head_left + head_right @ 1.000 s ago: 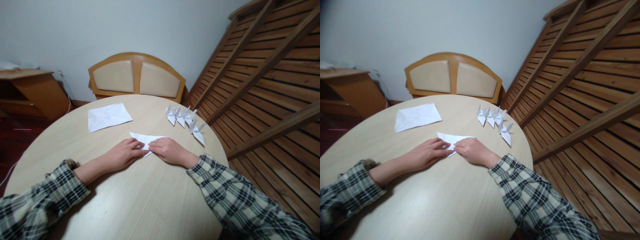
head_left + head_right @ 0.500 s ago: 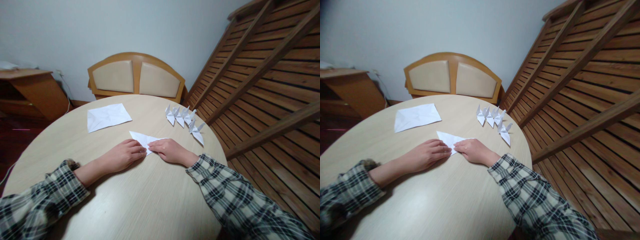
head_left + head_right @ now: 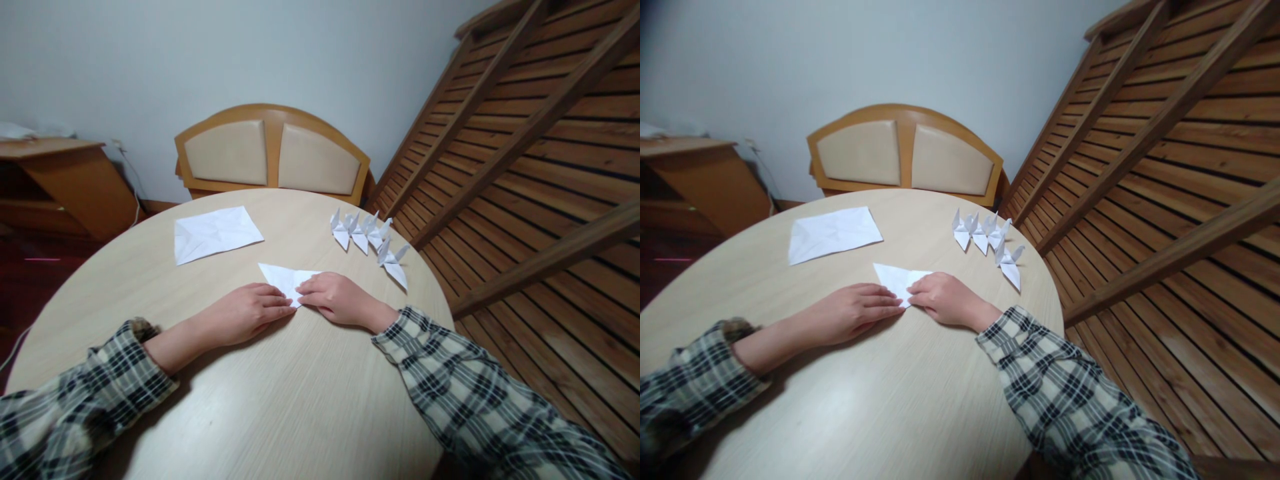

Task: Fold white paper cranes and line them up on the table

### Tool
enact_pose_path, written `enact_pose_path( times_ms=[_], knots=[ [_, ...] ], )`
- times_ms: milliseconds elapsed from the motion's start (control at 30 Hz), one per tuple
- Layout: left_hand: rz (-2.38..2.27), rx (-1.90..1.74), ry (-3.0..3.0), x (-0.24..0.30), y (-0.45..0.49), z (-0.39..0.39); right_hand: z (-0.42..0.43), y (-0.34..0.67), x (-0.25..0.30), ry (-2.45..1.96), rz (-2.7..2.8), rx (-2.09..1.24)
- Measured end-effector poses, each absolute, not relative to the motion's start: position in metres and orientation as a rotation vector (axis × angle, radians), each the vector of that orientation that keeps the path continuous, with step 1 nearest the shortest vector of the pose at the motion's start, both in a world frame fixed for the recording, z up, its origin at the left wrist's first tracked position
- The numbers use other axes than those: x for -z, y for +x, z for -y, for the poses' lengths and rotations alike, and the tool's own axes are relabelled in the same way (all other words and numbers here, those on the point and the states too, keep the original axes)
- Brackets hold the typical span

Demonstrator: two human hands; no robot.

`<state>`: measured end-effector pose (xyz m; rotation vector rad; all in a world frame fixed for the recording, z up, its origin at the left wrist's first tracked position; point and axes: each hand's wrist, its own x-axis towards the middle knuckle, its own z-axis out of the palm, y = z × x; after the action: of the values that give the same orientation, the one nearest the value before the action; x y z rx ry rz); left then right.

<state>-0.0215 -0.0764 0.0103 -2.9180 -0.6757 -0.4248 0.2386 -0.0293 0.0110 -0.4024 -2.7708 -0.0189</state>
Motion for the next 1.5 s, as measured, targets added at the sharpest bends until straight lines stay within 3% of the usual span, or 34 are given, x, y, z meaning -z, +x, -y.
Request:
enact_pose_path(
  times_ms=[233,667,1500],
  knots=[
    [0.805,0.410,-2.831,-0.0068,-0.0248,0.0727,0.0321,0.2370,-0.0123,-0.356,2.762,0.040],
    [0.846,0.402,-2.816,-0.0083,-0.0239,0.0724,0.0321,0.2364,-0.0078,-0.534,2.768,-0.315],
    [0.868,0.440,-2.847,-0.0057,-0.0260,0.0714,0.0290,0.2367,-0.0075,-0.820,2.633,-0.283]
  ],
)
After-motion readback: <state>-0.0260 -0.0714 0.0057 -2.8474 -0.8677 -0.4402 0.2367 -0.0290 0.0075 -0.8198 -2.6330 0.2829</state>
